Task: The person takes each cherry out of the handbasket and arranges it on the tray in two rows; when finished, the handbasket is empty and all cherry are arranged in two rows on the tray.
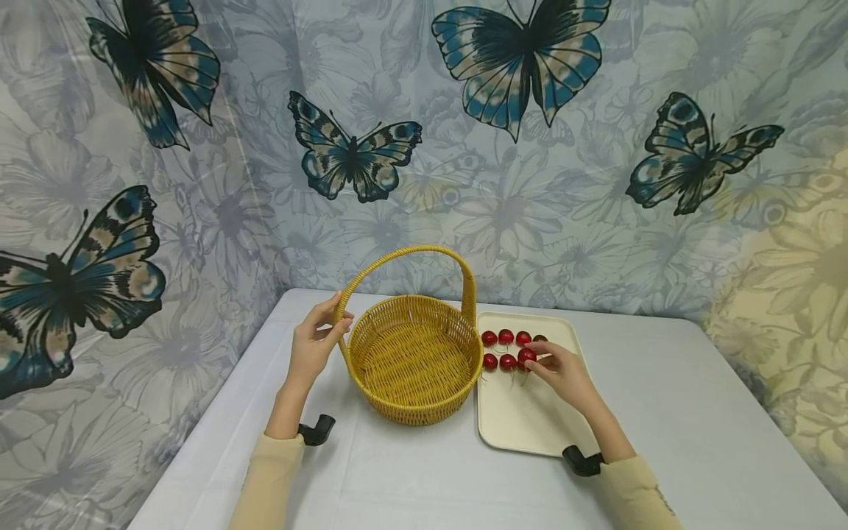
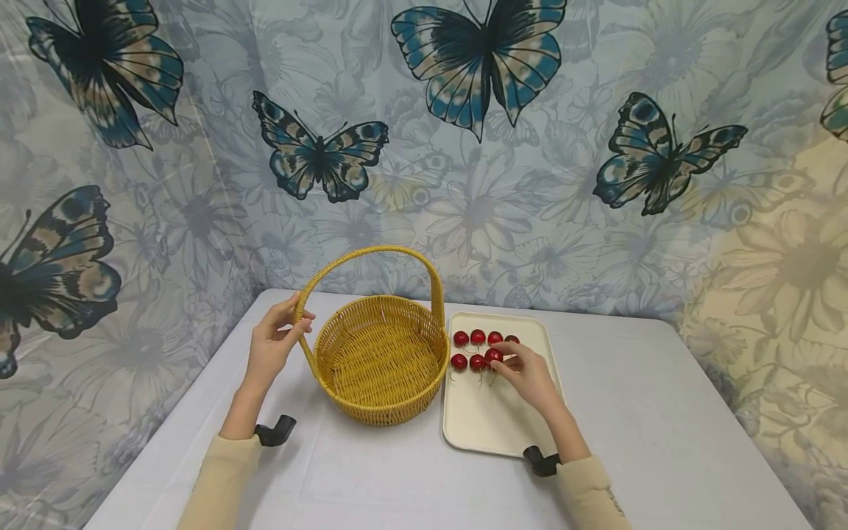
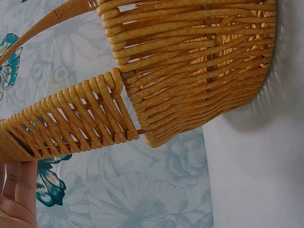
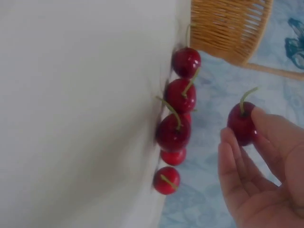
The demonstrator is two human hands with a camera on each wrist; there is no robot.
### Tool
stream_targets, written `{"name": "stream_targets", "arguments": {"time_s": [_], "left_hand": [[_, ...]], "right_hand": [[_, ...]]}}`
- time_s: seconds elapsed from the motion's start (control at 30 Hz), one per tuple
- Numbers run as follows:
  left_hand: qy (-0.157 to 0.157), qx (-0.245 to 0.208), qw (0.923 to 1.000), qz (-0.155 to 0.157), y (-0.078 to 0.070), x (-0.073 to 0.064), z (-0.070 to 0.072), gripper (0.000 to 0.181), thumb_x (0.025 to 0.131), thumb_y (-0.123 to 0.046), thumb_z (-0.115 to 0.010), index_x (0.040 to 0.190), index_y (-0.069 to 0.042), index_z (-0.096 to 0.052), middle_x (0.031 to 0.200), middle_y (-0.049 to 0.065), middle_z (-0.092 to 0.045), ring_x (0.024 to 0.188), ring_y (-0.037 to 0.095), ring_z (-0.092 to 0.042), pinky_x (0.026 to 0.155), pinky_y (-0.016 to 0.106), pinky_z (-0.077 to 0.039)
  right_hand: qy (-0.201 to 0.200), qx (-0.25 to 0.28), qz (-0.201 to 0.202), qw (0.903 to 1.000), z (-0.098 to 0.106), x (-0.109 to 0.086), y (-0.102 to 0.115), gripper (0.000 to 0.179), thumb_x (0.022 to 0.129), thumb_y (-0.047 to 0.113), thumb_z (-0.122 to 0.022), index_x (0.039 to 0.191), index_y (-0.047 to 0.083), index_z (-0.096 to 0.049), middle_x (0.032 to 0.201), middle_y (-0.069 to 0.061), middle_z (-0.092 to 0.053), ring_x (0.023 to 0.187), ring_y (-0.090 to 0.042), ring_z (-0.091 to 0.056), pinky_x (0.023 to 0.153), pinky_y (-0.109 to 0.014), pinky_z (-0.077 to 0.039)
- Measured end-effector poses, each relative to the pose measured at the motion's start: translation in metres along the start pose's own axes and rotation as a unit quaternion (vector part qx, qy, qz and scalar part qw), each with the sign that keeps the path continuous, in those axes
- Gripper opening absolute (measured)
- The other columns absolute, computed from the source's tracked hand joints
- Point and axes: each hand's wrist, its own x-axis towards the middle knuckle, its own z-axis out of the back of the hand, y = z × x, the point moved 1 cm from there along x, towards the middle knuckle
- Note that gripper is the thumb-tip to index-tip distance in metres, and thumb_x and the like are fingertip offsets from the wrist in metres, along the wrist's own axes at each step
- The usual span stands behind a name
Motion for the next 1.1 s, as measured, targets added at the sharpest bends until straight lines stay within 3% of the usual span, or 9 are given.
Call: {"name": "stream_targets", "arguments": {"time_s": [0.27,0.47,0.73,1.1], "left_hand": [[-0.001,0.001,1.0,-0.002,0.0,0.0,0.0,0.046,0.085,0.006,-0.061,0.13,0.002,-0.05,0.094,0.026,-0.063,0.082,0.0,-0.061,0.068,0.02,-0.056],[-0.002,0.001,1.0,-0.004,0.0,0.0,0.0,0.046,0.085,0.006,-0.061,0.13,0.002,-0.05,0.093,0.026,-0.062,0.082,-0.001,-0.06,0.068,0.02,-0.056],[-0.001,0.001,1.0,-0.003,0.001,0.0,0.0,0.046,0.086,0.005,-0.061,0.13,0.001,-0.05,0.094,0.025,-0.063,0.083,-0.001,-0.06,0.069,0.02,-0.056],[-0.001,0.001,1.0,-0.005,0.001,0.0,0.0,0.046,0.086,0.006,-0.06,0.13,0.001,-0.05,0.093,0.022,-0.063,0.082,0.0,-0.061,0.068,0.02,-0.056]], "right_hand": [[-0.019,-0.024,-0.001,0.9995,0.011,-0.005,-0.009,0.033,0.084,0.008,-0.068,0.114,-0.002,-0.061,0.104,-0.021,-0.063,0.078,-0.029,-0.067,0.064,-0.022,-0.055],[0.014,-0.043,-0.046,0.9979,0.02,-0.008,-0.015,0.033,0.086,0.014,-0.067,0.115,-0.001,-0.061,0.103,-0.021,-0.063,0.08,-0.03,-0.067,0.063,-0.025,-0.054],[0.053,-0.053,-0.078,0.9941,0.027,-0.01,-0.022,0.034,0.087,0.016,-0.066,0.116,0.0,-0.06,0.103,-0.022,-0.063,0.082,-0.03,-0.066,0.068,-0.039,-0.056],[0.101,-0.048,-0.108,0.9878,0.026,-0.007,-0.03,0.032,0.085,0.012,-0.067,0.114,-0.001,-0.061,0.096,-0.02,-0.064,0.082,-0.03,-0.066,0.066,-0.038,-0.055]]}}
